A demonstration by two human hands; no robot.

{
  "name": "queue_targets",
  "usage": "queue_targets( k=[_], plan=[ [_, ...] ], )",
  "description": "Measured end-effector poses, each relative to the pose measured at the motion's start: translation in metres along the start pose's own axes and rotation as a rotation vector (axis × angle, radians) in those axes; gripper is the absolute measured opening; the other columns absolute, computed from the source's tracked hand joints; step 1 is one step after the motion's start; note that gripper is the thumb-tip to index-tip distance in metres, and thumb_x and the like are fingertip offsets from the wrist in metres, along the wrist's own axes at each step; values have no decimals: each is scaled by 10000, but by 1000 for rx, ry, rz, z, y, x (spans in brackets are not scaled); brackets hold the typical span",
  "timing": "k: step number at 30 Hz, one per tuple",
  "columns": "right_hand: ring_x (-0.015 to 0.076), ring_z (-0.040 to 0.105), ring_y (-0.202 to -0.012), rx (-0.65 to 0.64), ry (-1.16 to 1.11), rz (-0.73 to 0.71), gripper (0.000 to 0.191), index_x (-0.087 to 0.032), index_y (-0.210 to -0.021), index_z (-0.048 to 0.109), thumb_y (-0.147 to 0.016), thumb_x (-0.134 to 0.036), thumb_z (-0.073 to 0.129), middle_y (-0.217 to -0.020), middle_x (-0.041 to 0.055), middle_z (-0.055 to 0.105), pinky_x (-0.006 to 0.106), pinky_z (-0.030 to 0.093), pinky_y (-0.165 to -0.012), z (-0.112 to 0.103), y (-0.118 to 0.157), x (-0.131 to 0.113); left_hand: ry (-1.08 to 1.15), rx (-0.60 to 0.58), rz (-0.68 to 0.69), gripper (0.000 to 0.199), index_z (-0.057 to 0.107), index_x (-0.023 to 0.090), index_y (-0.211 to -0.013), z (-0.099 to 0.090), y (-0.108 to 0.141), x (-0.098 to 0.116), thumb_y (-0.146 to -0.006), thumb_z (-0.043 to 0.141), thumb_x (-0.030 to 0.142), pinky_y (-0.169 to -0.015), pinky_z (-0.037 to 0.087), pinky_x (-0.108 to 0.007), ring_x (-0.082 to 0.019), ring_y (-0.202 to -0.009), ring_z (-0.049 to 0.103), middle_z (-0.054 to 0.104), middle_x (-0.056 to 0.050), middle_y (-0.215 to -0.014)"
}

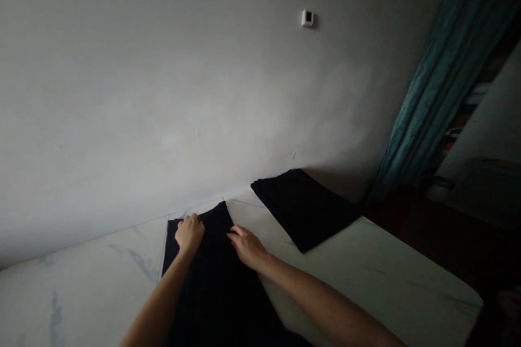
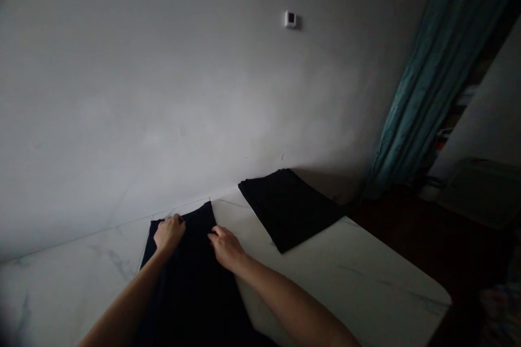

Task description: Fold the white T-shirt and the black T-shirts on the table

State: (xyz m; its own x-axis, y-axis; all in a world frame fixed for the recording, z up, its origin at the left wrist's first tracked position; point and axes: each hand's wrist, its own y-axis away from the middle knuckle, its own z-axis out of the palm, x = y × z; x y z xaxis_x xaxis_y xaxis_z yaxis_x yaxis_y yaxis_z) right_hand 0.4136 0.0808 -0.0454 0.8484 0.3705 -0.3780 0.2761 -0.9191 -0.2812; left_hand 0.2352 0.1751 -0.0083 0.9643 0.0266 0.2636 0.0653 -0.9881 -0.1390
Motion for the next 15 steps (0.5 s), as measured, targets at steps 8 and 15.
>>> queue_targets(
  k=[8, 15],
  plan=[
    [264, 279, -1451, -77, 12, -34, 532, -90, -1484, 377, -999, -307, 363, -1557, 155, 314, 487, 187, -1202, 23, 3, 5, -20, 7, 207, 306, 626, 223, -1153, 35, -50, 53, -916, 490, 359, -968, 404, -413, -275, -1180, 550, 650, -115, -1218],
    [244, 234, -1468, -89, -40, -19, 554, -85, -1494, 354, -1007, -350, 342, -1568, 150, 282, 502, 128, -1213, 18, 7, 4, 23, -11, 150, 248, 659, 213, -1022, 55, -81, 56, -928, 464, 333, -916, 427, -422, -276, -1146, 568, 665, -119, -1182]
  ],
)
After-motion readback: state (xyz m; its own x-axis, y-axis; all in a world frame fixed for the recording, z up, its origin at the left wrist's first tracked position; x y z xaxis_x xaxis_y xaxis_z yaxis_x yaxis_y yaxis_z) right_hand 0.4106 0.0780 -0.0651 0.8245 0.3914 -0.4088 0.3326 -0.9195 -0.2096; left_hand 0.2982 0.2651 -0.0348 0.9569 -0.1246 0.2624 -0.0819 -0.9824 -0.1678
